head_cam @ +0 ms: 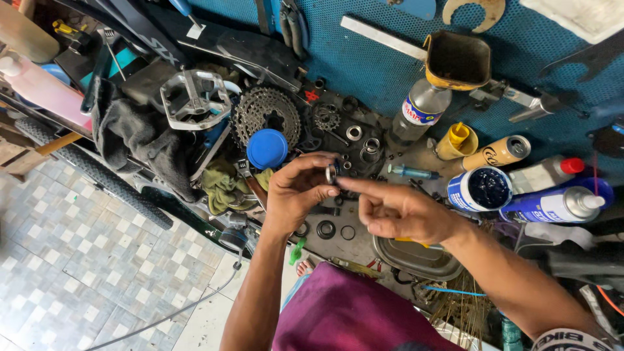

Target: The person assembles small bicycle components on a workbench. They pick up a metal axle, insert ball bearings into a hub shell, and place a retaining ring. The person repeats this process with multiple small parts, handling them one at a time.

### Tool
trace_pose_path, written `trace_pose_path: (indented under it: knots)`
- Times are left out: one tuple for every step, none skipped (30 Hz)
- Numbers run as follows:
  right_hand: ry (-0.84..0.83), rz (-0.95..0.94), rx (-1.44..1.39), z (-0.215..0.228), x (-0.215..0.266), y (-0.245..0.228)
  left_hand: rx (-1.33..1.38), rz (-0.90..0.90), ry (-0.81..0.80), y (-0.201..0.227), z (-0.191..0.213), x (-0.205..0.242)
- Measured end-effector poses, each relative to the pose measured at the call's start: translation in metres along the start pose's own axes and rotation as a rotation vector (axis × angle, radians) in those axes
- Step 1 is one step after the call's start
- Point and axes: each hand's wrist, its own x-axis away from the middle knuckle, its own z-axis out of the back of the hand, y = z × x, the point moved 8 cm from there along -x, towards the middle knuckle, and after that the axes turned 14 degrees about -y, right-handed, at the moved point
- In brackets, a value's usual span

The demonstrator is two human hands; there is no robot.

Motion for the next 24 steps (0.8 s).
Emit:
trace_pose_path:
  knots:
    - [-0.015,0.018,-0.134,-0.001,-0.001,0.004,-0.023,-0.002,0.001,0.002,0.0,-0.001]
    - [-0.02,0.048,-0.271,0.001,-0.002,0.005,-0.046,-0.004,0.003,0.003,0.0,-0.002]
    - [-0.023,0.076,-0.41,0.002,-0.002,0.005,-0.067,-0.004,0.006,0.005,-0.001,-0.002]
    - [-0.027,0.105,-0.55,0.003,-0.002,0.005,-0.108,0.011,0.015,0.005,-0.001,-0.002]
    - [-0.011,0.12,-0.61,0.006,-0.003,0.005,-0.15,0.024,0.024,0.007,-0.002,-0.002]
    - [0.005,0.134,-0.669,0.01,-0.004,0.006,-0.191,0.037,0.033,0.008,-0.002,-0.003]
    - [0.023,0.15,-0.73,0.012,-0.005,0.007,-0.257,0.028,0.024,0.011,-0.004,-0.005]
    - [0.026,0.134,-0.736,0.013,-0.005,0.009,-0.322,0.019,0.014,0.013,-0.007,-0.007]
    - [0.029,0.119,-0.74,0.014,-0.006,0.011,-0.387,0.008,0.003,0.015,-0.009,-0.009]
    - [0.033,0.103,-0.744,0.016,-0.006,0.013,-0.434,0.002,0.005,0.017,-0.009,-0.01]
    - [0.023,0.13,-0.753,0.018,-0.006,0.01,-0.483,-0.002,0.009,0.019,-0.009,-0.01]
    - [0.013,0.157,-0.762,0.02,-0.004,0.007,-0.532,-0.006,0.012,0.02,-0.009,-0.01]
    - [0.003,0.183,-0.769,0.022,-0.004,0.005,-0.472,0.004,0.026,0.018,-0.007,-0.01]
    - [0.063,0.137,-0.627,0.028,-0.004,0.007,-0.411,0.014,0.04,0.014,-0.004,-0.01]
    - [0.123,0.091,-0.486,0.033,-0.004,0.008,-0.349,0.026,0.053,0.01,-0.002,-0.01]
    - [0.181,0.046,-0.344,0.038,-0.003,0.009,-0.299,0.036,0.07,0.006,0.0,-0.008]
    - [0.161,0.011,-0.045,0.034,-0.005,0.005,-0.248,0.045,0.085,0.001,0.002,-0.007]
    - [0.139,-0.024,0.253,0.026,-0.007,0.002,-0.198,0.054,0.099,-0.003,0.004,-0.006]
    - [0.114,-0.06,0.549,0.019,-0.01,-0.002,-0.183,0.041,0.101,-0.005,0.006,-0.006]
    - [0.151,-0.139,0.648,0.021,-0.01,0.0,-0.167,0.028,0.103,-0.007,0.009,-0.005]
    - [0.188,-0.22,0.747,0.023,-0.008,0.001,-0.151,0.015,0.105,-0.009,0.012,-0.004]
    - [0.225,-0.303,0.844,0.026,-0.006,0.003,-0.122,0.031,0.13,-0.014,0.017,0.0]
    - [0.258,-0.282,0.876,0.027,-0.005,0.0,-0.093,0.044,0.158,-0.018,0.021,0.004]
    - [0.292,-0.261,0.908,0.028,-0.003,-0.003,-0.065,0.057,0.186,-0.023,0.025,0.008]
